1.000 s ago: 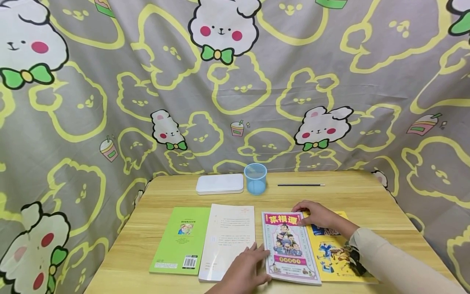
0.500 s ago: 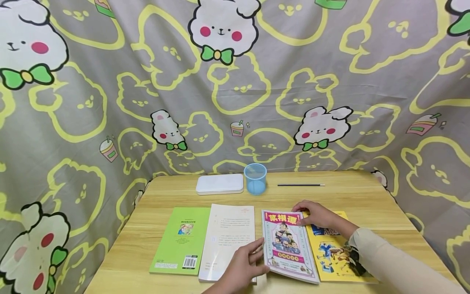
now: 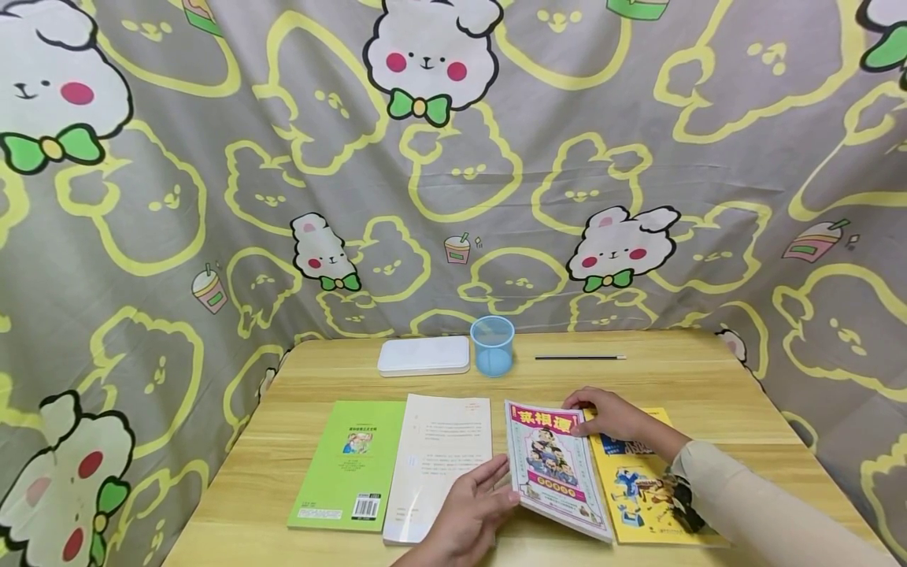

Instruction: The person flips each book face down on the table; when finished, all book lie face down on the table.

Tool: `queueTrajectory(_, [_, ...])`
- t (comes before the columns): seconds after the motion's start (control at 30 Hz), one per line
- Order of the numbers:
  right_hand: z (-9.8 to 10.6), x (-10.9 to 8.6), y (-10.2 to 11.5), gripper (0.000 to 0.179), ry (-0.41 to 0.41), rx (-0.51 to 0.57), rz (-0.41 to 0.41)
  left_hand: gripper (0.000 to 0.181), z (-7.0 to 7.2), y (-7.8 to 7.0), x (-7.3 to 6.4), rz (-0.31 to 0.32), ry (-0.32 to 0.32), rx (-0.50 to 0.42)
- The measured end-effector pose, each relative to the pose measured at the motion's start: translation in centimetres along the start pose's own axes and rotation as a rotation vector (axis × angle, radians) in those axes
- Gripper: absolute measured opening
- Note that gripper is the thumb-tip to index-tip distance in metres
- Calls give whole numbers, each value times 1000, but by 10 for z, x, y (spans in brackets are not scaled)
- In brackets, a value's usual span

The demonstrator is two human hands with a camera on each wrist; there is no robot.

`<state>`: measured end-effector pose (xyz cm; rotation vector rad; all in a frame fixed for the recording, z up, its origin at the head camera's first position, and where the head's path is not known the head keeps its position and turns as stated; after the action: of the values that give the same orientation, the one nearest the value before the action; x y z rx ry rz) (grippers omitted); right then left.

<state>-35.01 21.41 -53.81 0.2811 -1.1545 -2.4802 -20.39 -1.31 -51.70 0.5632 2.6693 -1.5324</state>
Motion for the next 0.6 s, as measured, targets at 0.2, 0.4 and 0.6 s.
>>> queueTrajectory(0.2, [-1,-1,0,36,3,17,-7,85,-13,6,0,55,107,-52])
queueTrajectory(0.4, [-1,-2,1,36,3,31,-10,90,-17,7,-1,34,99,-6])
queueTrajectory(0.6, [-1,-2,1,35,1,24,2,85,-18,7,3,17,50,9])
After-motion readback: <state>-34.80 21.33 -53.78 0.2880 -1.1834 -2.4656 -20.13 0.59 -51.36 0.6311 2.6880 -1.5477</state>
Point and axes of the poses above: each hand's wrist, its own x-axis towards the middle knuckle, its own z-axis out of the back of the hand, y = z × x, the point moved 9 cm from there along x, towards the middle knuckle, and after that the axes turned 5 degrees about -y, right-handed, at the moved point
